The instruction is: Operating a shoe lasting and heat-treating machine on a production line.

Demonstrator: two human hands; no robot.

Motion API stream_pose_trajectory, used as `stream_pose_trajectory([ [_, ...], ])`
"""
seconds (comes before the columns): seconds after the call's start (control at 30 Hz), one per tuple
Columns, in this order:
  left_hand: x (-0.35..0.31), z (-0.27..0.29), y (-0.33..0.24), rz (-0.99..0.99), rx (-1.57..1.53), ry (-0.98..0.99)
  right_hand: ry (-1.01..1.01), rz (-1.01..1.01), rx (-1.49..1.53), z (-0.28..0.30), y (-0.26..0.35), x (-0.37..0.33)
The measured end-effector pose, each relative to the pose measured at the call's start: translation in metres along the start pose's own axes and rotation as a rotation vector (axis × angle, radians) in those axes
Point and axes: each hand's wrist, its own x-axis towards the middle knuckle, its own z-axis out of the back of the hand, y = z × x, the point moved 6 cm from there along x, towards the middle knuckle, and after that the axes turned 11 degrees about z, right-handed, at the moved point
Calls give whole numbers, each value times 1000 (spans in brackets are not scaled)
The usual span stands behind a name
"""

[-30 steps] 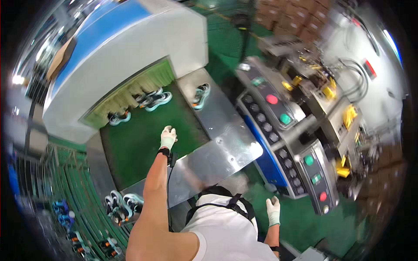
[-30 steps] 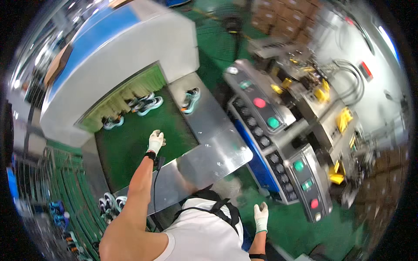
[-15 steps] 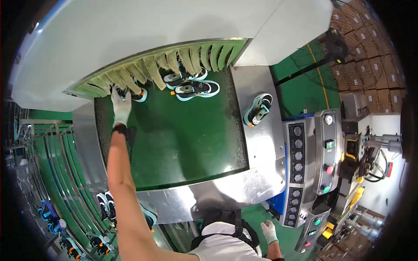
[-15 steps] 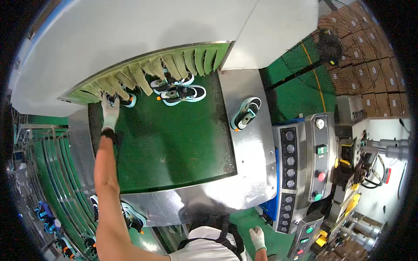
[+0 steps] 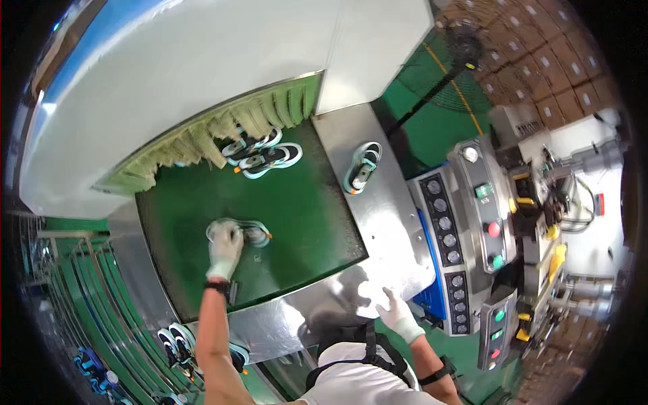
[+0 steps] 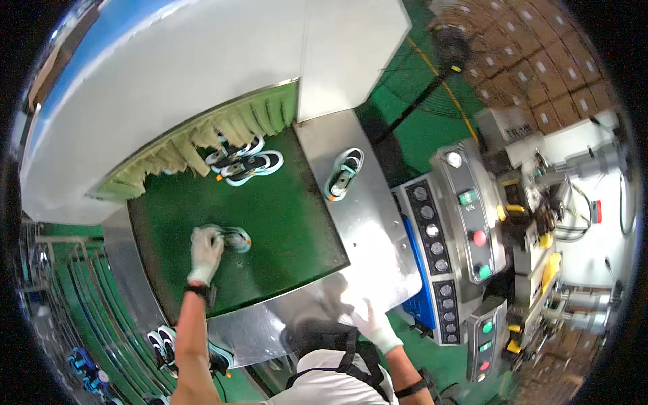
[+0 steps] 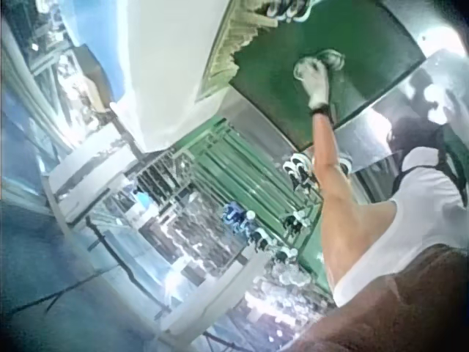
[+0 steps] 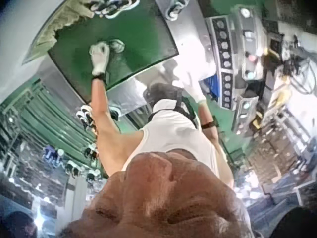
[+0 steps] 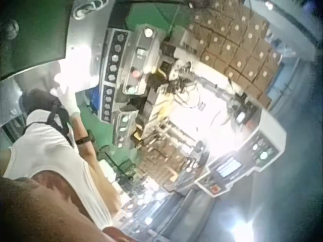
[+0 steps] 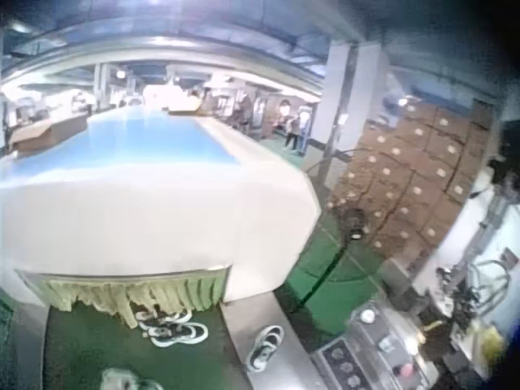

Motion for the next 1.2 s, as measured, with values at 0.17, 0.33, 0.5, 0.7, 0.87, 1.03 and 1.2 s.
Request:
stream_pose_trajectory([
  [0.17,-110,-83,-203,-259,-343,571,-83,240,-232,-2,36,3],
  [0.33,-176,-94,-418,-609,-568,873,-305,14,-27,92,-1,-63],
  [0.5,-242,-58,-595,-1156,-644,1005,-789,-91,280,192,-22,-189],
  [0.7,-353,-66,-765,-1156,-866,1043,-1267,91,1447,193,-118,-341],
  [0.87,-425,-181,-857,-1119,-682,1249,-1685,-16,1620,162,-190,-411],
  [1.03,-450,-354,-940,-986,-524,1095,-1971,68,1629,178,-207,-462],
  [1.2,-523,-433,-969,-1299,-84,1142,-1853,-453,1503,152,-211,-498],
])
